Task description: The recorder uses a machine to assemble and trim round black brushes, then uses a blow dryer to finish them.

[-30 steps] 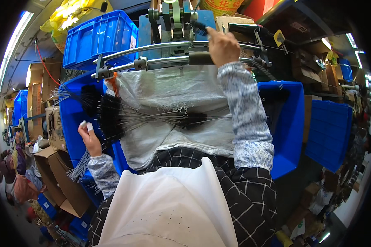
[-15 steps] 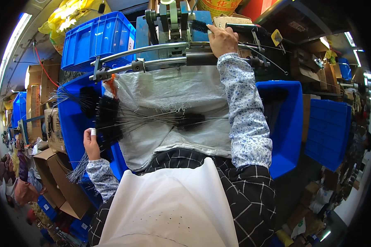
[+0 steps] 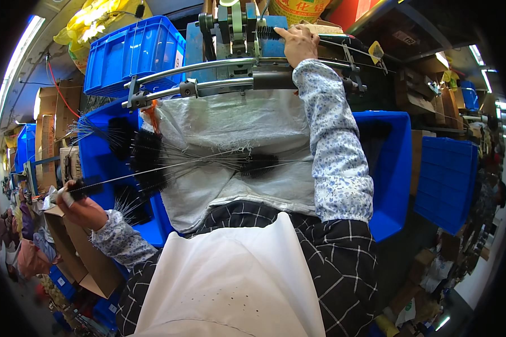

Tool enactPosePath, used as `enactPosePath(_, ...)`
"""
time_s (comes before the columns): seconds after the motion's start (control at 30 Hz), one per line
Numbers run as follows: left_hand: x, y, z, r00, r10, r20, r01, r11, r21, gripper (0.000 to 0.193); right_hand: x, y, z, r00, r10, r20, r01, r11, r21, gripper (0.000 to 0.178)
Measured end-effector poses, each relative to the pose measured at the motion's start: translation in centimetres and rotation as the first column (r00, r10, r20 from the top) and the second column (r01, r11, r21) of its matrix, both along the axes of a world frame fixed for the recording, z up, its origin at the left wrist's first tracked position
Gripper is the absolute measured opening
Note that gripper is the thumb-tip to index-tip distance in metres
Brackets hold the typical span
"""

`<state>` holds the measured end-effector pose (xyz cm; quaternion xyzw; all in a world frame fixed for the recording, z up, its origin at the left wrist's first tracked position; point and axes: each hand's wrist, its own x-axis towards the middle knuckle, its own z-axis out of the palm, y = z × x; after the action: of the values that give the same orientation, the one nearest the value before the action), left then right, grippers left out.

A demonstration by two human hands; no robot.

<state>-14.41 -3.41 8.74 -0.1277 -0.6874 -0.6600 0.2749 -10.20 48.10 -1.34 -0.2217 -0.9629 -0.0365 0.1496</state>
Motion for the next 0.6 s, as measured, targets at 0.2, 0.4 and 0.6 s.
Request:
enactPosePath(0.2, 0.3, -2.2, 1.7, 0.659, 0.240, -0.713, -0.733, 0.417, -0.537, 0.018, 0.4, -1.2, 0.6, 0.997, -0.010, -0.070, 0.013, 0.999, 0.046, 0.039)
enactPosePath(0.4, 1.8, 1.4, -0.4, 0.995, -0.003, 0.102, -0.018, 0.978, 0.206, 0.029, 2.0, -1.2, 0.4, 0.970, -0.191, -0.149, 0.146, 0.952, -0.270, 0.038)
enactPosePath(0.6, 2.2, 3.4, -1.0, 0.987, -0.112, 0.116, 0.081, 0.966, 0.246, 0.026, 0.3, -3.4, 0.0, 0.972, -0.133, -0.193, 0.079, 0.961, -0.265, 0.036)
